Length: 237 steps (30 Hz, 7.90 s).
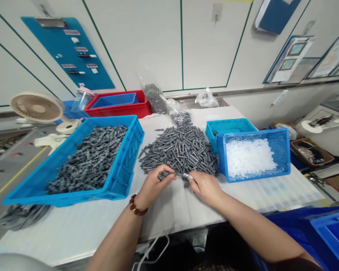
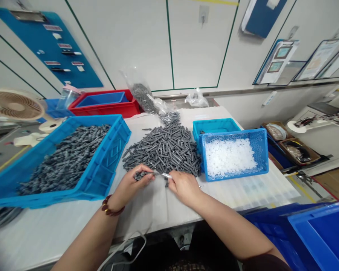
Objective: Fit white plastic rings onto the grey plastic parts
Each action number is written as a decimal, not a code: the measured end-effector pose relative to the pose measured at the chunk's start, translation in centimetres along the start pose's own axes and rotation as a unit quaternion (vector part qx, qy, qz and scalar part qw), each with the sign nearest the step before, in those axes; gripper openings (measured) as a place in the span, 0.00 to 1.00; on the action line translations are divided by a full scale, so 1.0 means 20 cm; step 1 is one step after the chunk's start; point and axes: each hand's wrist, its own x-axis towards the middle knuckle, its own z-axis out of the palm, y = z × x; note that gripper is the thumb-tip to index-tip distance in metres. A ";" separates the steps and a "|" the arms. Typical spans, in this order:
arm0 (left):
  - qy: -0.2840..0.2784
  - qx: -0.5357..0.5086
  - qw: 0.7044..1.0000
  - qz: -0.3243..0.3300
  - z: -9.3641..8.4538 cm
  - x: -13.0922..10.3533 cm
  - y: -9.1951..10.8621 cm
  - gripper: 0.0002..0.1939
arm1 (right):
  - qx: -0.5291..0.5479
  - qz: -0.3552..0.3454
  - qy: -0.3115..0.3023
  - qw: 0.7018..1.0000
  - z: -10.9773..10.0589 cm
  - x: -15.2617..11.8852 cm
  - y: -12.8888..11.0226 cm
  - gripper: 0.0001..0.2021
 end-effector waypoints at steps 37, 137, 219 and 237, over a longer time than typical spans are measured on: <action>-0.087 0.047 0.991 0.090 0.02 0.00 0.00 0.11 | 0.029 -0.074 -0.023 0.997 0.01 -0.01 0.01 0.09; 0.024 -0.300 0.949 -0.095 0.12 0.10 0.07 0.13 | -0.166 -0.142 0.028 0.975 0.10 0.01 0.01 0.13; -0.058 0.082 0.978 0.184 0.09 0.06 0.02 0.09 | -0.044 -0.003 0.020 0.999 -0.05 0.04 0.07 0.15; 0.005 0.279 0.960 0.018 -0.01 0.10 0.00 0.11 | -0.017 0.008 0.038 0.999 -0.07 0.04 0.09 0.14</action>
